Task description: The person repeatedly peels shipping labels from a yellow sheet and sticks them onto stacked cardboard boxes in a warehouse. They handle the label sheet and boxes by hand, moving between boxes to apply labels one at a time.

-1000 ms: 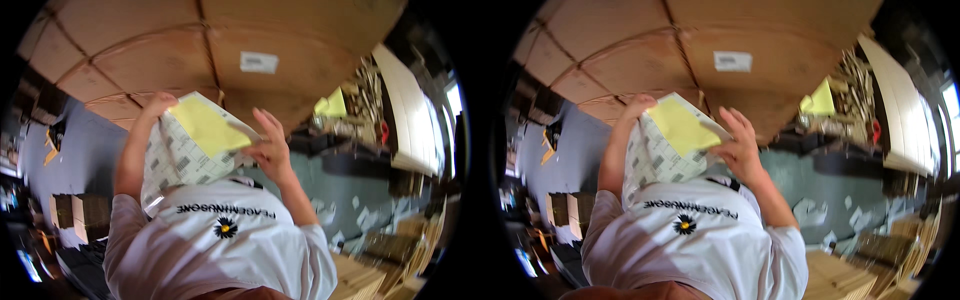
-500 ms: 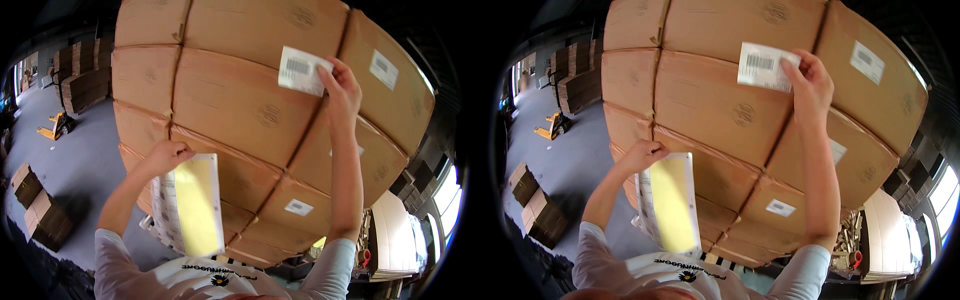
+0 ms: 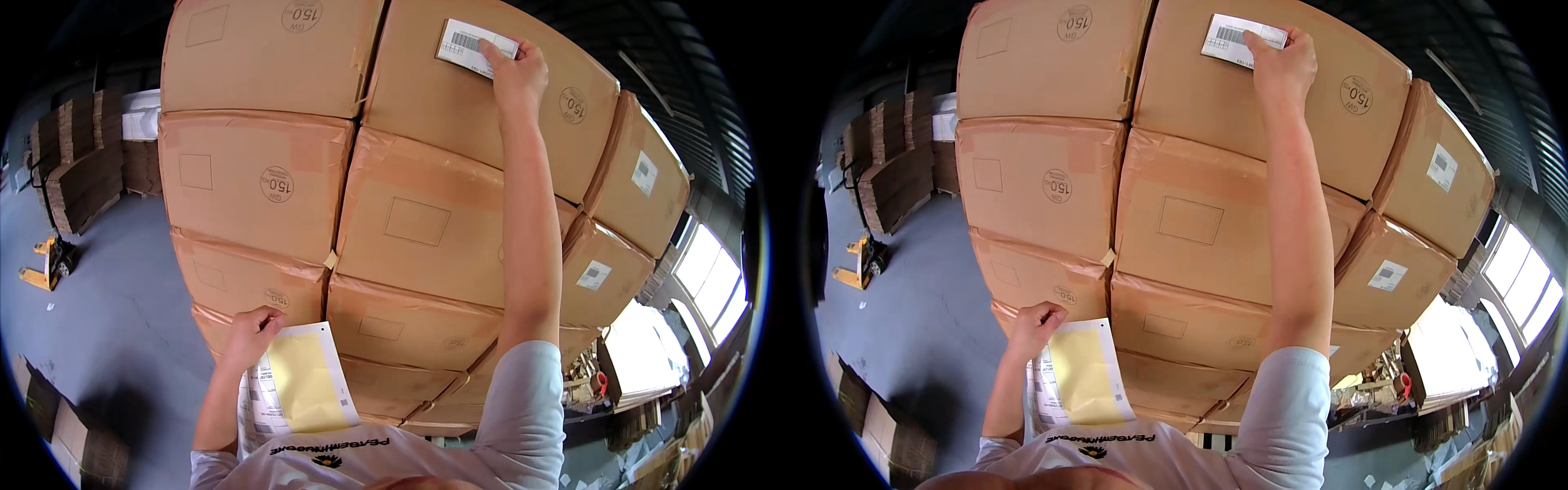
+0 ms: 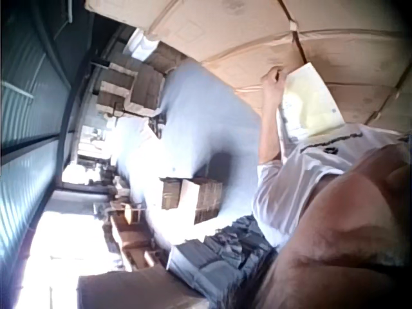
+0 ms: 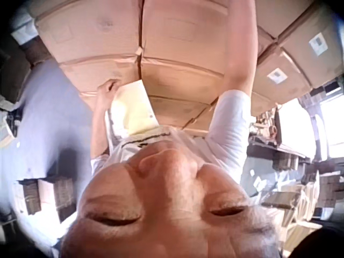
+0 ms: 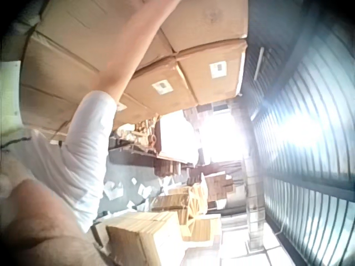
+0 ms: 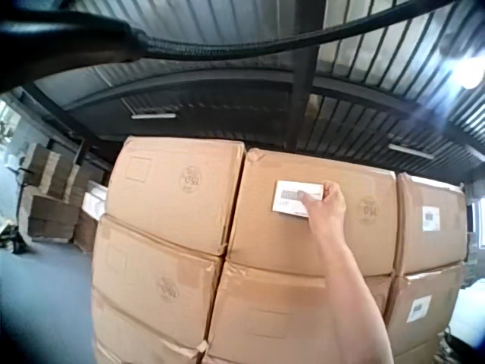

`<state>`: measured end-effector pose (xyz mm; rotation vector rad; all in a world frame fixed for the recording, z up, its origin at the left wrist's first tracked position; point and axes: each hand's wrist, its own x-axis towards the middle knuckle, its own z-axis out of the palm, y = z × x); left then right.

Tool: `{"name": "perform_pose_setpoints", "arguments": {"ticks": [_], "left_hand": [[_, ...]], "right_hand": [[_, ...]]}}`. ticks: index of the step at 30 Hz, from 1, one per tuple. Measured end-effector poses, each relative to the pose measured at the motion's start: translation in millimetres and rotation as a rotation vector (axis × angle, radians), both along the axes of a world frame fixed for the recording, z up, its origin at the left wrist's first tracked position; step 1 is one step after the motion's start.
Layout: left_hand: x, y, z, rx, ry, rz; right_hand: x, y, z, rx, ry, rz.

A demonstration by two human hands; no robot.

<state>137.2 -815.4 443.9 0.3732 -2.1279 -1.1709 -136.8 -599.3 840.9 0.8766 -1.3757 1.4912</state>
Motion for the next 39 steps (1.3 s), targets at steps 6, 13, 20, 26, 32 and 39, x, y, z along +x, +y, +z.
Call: {"name": "perform_pose_setpoints", "arguments": {"ticks": [6,13,20,26,32,39], "left_hand": [[12,-38,8,-0.071,-0.061,-0.043],[3,-55,2,-0.042,-0.067,-0.064],[-11,-64,-7,-0.049,-0.045,-0.126],[-19,-71,-19,-0.044,0.006,-0.175],[-26,-74,-27,-0.017,0.010,-0.194],[-33,-75,-45,0.044,0.058,-0.268]], "right_hand": [[-10,-13,3,-0.016,0.033,-0.143],[-3,-15,1,-0.011,0.048,-0.206],[-6,-15,2,-0.004,0.066,-0.293],[-2,-18,-2,0.002,0.061,-0.332],[-5,-22,-4,-0.057,0.100,-0.388],[-14,-18,0,0.055,0.187,-0.503]]}}
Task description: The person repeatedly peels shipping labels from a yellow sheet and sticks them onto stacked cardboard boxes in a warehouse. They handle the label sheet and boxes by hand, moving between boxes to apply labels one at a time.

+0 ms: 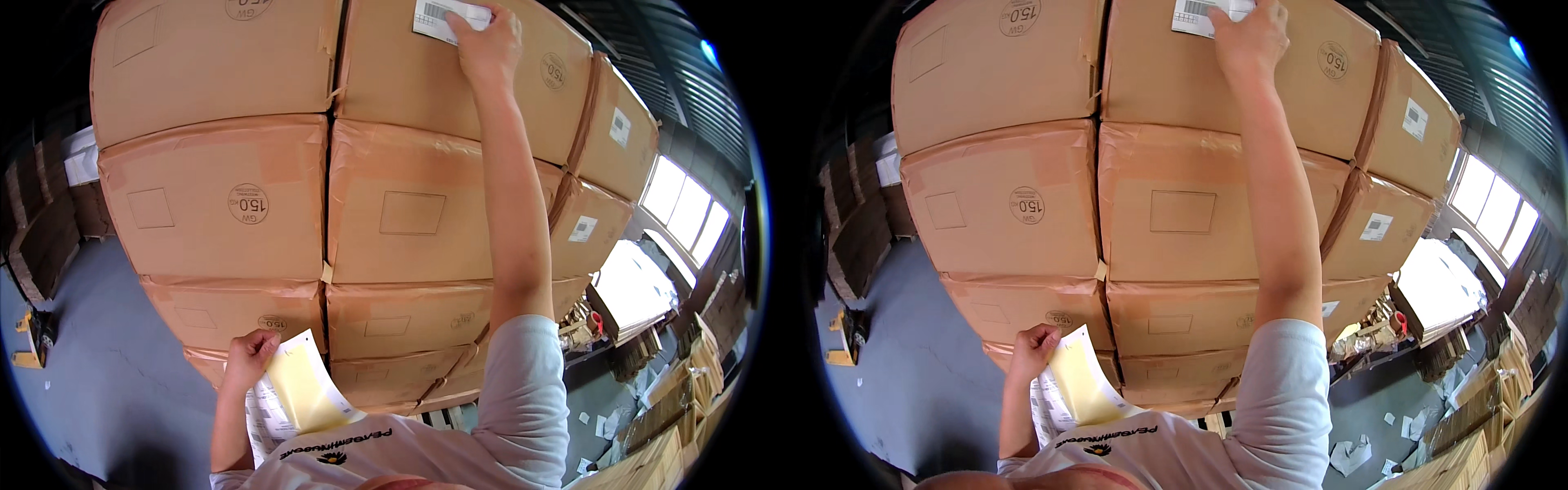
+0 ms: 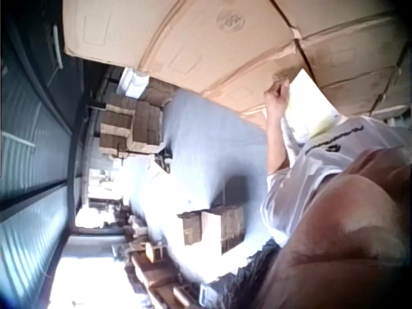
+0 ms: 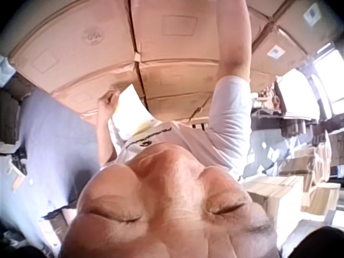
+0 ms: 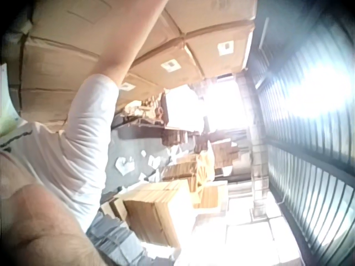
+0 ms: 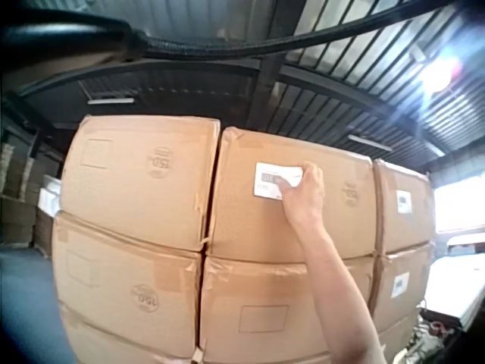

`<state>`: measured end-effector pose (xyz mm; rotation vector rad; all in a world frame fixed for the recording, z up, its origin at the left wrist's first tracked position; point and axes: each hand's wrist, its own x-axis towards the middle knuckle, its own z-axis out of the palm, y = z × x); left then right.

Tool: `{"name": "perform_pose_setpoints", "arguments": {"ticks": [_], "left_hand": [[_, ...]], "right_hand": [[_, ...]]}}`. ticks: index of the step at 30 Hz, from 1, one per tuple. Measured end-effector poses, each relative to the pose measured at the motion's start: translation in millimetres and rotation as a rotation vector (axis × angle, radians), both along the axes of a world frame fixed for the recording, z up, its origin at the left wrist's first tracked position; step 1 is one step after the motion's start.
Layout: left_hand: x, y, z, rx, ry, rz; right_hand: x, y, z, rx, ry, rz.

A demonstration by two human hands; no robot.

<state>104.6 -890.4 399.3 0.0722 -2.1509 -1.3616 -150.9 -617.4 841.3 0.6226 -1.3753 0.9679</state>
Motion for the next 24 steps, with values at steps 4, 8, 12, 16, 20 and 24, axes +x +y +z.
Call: {"name": "perform_pose_setpoints", "arguments": {"ticks": [4,8,12,16,20,24], "left_hand": [[3,2,-3,-0.019,-0.019,0.000],[13,7,-4,-0.032,-0.076,0.048],[12,15,4,-0.078,-0.120,0.039],[13,28,9,-0.054,-0.101,-0.059],[10,49,16,-0.069,-0.092,-0.071],[21,55,17,-0.126,-0.139,0.001]], "right_hand": [[17,3,-6,-0.012,0.014,-0.224],[16,12,-20,-0.025,0.243,-0.477],[5,-17,-41,0.321,0.460,-0.538],[21,-50,-47,0.695,0.446,-0.338],[20,-36,-45,0.426,0.712,-0.762],[-17,35,-55,0.260,0.432,-0.628]]}}
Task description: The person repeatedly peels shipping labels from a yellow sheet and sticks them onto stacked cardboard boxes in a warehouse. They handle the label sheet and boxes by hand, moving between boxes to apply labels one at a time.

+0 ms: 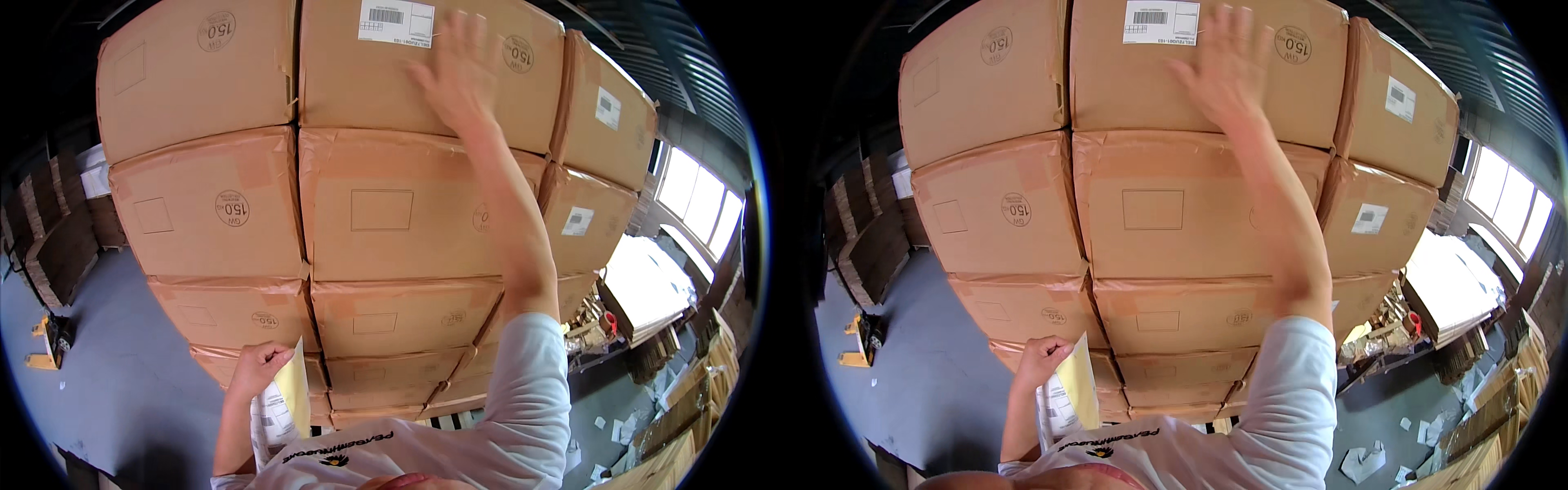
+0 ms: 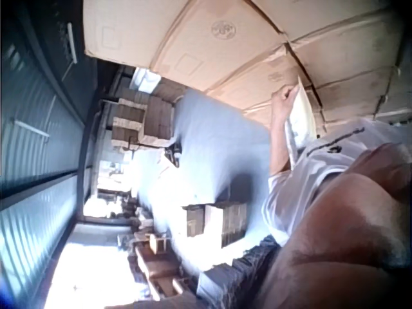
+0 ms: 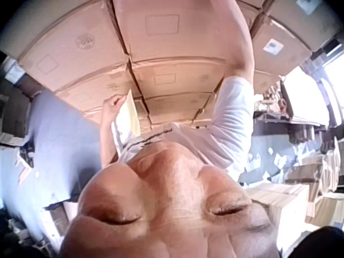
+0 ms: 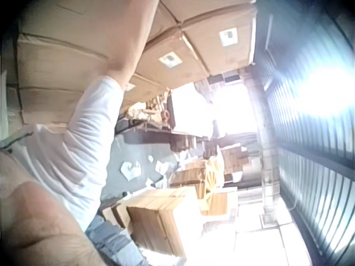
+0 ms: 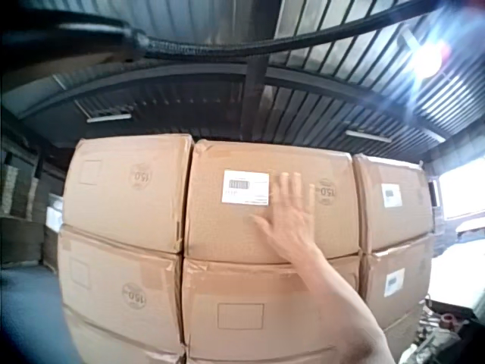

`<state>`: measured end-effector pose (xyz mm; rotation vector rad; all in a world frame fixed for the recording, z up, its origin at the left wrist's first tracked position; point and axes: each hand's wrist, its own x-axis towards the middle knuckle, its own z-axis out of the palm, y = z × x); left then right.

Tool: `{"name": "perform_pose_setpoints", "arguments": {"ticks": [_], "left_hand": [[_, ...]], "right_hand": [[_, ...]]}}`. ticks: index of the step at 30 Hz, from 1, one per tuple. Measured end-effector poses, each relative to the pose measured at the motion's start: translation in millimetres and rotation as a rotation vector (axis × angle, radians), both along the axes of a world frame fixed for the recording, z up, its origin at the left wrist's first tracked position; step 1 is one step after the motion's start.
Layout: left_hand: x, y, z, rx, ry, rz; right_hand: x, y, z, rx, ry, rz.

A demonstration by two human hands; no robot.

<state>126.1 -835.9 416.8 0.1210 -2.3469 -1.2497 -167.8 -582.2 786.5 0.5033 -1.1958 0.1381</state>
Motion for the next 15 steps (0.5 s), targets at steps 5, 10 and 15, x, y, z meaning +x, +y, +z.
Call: {"name": "perform_pose_setpoints", "arguments": {"ticks": [5,10,15], "left_hand": [[-6,19,7,0.018,0.003,-0.014],[-4,41,30,0.014,-0.005,-0.007],[-7,55,50,0.005,0.009,-0.029]], "right_hand": [[-24,49,15,0.010,-0.065,0.689],[-7,45,43,0.137,-0.251,0.482],[-27,73,60,0.260,-0.295,0.194]]}}
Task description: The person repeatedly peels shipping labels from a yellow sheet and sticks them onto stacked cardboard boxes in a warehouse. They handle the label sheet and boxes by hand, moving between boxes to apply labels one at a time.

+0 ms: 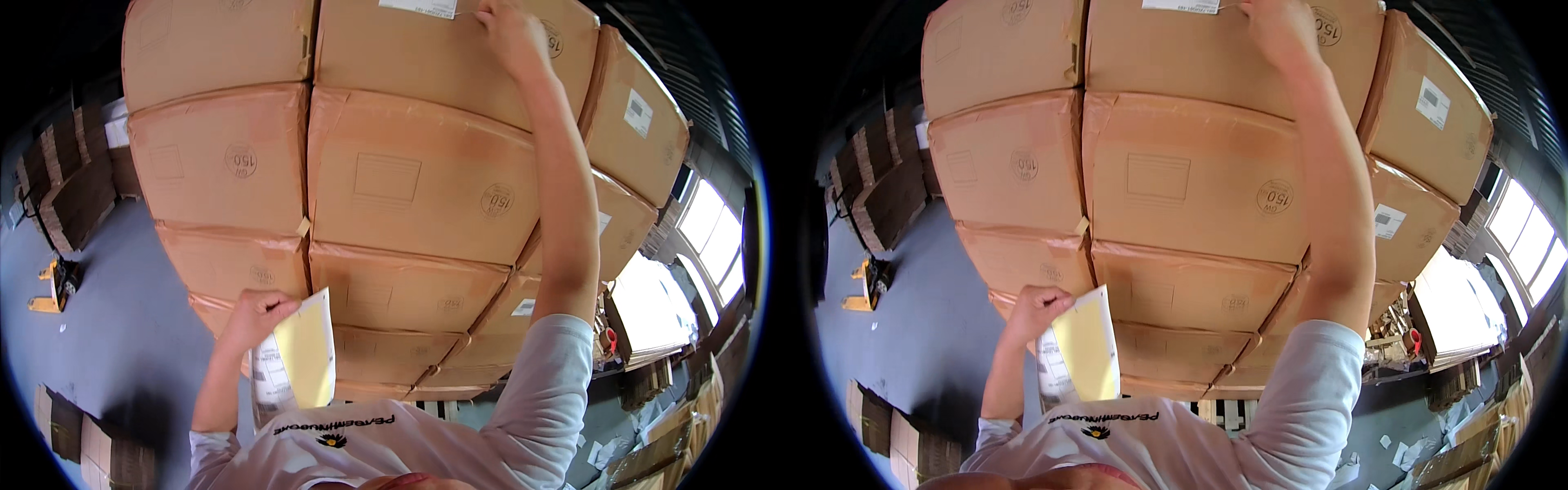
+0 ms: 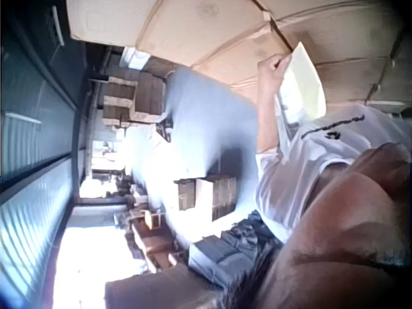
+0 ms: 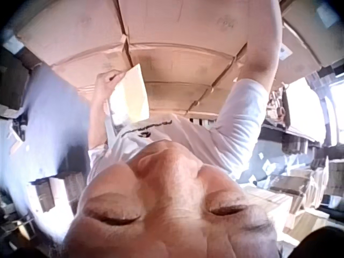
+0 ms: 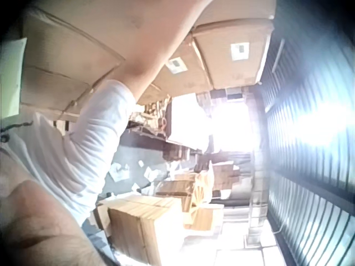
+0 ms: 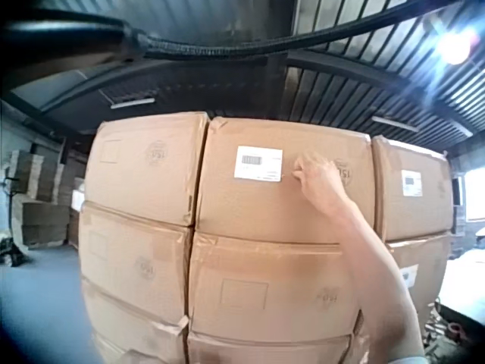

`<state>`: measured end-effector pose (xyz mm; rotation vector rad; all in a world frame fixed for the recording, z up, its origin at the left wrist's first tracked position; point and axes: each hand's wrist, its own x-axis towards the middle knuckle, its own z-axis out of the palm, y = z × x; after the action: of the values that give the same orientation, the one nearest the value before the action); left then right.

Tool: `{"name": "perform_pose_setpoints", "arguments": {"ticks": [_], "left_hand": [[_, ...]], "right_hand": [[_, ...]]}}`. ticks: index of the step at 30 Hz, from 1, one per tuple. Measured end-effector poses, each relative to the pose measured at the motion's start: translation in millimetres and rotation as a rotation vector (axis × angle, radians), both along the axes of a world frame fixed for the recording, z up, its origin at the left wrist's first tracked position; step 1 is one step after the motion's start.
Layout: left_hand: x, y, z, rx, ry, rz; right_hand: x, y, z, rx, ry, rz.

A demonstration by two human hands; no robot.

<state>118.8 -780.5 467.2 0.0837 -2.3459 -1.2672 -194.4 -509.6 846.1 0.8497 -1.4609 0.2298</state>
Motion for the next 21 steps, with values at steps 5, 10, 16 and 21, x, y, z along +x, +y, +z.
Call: {"name": "perform_pose_setpoints", "arguments": {"ticks": [5,10,16,21], "left_hand": [[-2,4,25,-0.038,-0.019,0.250],[-30,20,34,-0.016,0.141,0.032],[-22,52,33,0.129,0.024,-0.063],[-2,48,24,0.006,0.023,-0.247]], "right_hand": [[93,4,-117,-0.050,-0.919,0.760],[174,-26,-270,0.441,-1.168,0.956],[155,-30,-327,0.492,-1.450,0.969],[167,-24,-330,0.550,-1.531,0.879]]}}
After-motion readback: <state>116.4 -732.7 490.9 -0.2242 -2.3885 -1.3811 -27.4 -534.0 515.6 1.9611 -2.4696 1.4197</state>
